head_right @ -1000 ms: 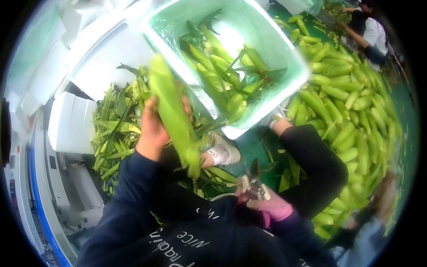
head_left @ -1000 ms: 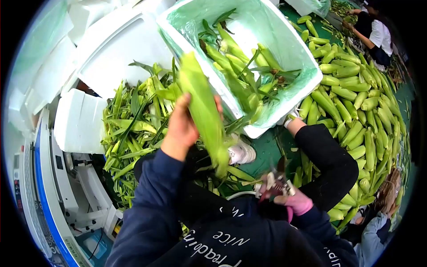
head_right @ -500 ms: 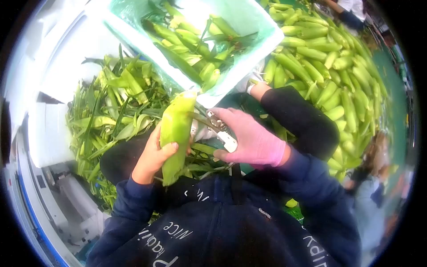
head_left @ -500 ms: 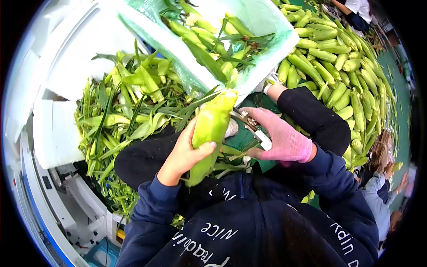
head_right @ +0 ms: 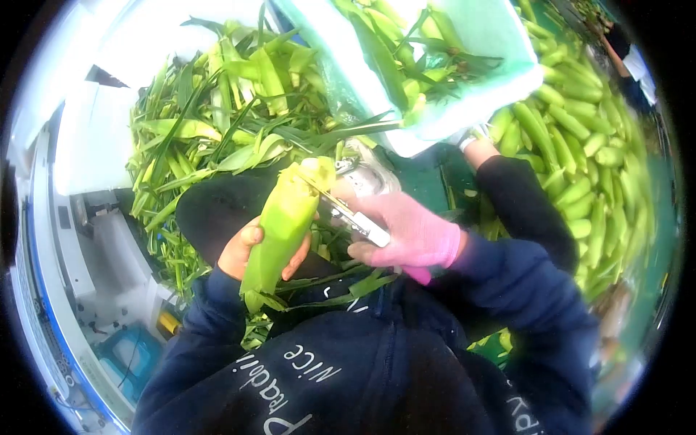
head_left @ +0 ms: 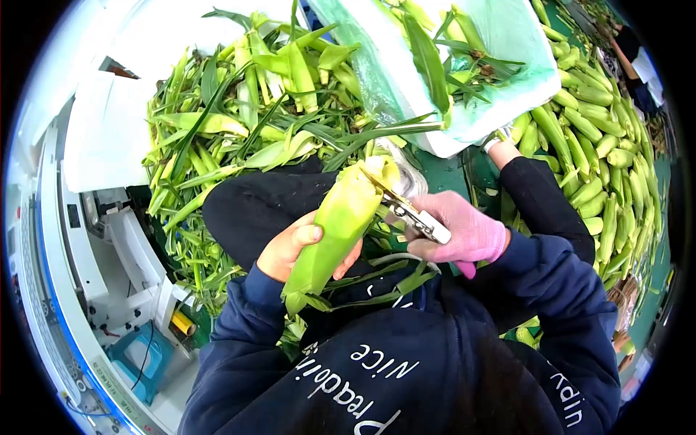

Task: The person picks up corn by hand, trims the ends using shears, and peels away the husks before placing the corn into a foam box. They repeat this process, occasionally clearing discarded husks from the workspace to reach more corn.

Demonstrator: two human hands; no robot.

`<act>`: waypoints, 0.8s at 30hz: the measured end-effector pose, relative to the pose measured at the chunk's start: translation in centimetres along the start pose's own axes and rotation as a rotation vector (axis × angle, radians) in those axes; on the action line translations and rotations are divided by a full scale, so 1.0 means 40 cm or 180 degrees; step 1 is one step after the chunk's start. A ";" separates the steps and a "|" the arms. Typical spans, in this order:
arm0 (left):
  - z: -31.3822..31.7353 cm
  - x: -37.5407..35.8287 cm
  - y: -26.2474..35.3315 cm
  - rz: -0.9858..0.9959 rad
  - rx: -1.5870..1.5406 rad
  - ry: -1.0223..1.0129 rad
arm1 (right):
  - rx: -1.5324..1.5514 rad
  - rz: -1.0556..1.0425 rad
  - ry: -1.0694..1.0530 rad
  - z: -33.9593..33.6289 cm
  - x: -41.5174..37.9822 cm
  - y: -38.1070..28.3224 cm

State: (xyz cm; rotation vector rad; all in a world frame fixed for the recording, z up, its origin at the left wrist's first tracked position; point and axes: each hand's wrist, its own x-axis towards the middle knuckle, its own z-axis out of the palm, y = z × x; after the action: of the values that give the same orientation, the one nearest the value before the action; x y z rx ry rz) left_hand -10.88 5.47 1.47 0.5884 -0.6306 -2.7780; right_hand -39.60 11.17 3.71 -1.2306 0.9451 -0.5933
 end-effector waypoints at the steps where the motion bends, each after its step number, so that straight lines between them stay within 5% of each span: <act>1: -0.004 -0.007 -0.004 0.0075 -0.0061 -0.0147 | 0.0524 0.0161 -0.0141 0.011 0.003 -0.005; 4: 0.024 -0.034 -0.002 0.0510 0.0331 0.0470 | 0.1412 0.0240 -0.0338 0.040 0.020 0.003; 8: 0.098 -0.144 0.083 0.0388 0.2289 0.1697 | 0.1786 0.0234 0.0156 0.071 0.043 -0.019; 11: 0.083 -0.114 0.030 0.1608 0.2487 0.1832 | 0.2316 -0.0376 0.0002 0.089 0.086 -0.030; 14: 0.075 -0.067 -0.039 0.1567 -0.0149 0.1427 | 0.3752 -0.1182 -0.0266 0.177 0.160 -0.101; 16: 0.055 -0.037 -0.029 0.2094 -0.0851 0.0791 | 0.3878 -0.1208 -0.0109 0.198 0.195 -0.118; 18: 0.065 -0.013 0.032 0.2667 -0.2220 0.0259 | 0.2799 -0.1048 0.0244 0.212 0.178 -0.119; 20: 0.007 -0.029 0.064 0.2953 -0.1396 0.0627 | 0.2209 -0.1052 0.0355 0.216 0.166 -0.117; 21: -0.011 -0.046 0.081 0.2782 -0.0268 0.1605 | 0.2180 -0.1127 0.0488 0.219 0.166 -0.117; 22: -0.018 -0.063 0.082 0.2667 0.0504 0.1682 | 0.2157 -0.1202 0.0638 0.221 0.166 -0.117; 24: 0.009 -0.056 0.071 0.2995 0.0387 0.1824 | 0.2252 -0.1527 0.0615 0.205 0.164 -0.117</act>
State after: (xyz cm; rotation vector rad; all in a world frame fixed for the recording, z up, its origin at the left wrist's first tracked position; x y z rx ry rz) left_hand -8.64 3.78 3.81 0.7969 -0.6950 -1.6144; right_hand -28.76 8.83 6.79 -0.7517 0.5042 -1.3165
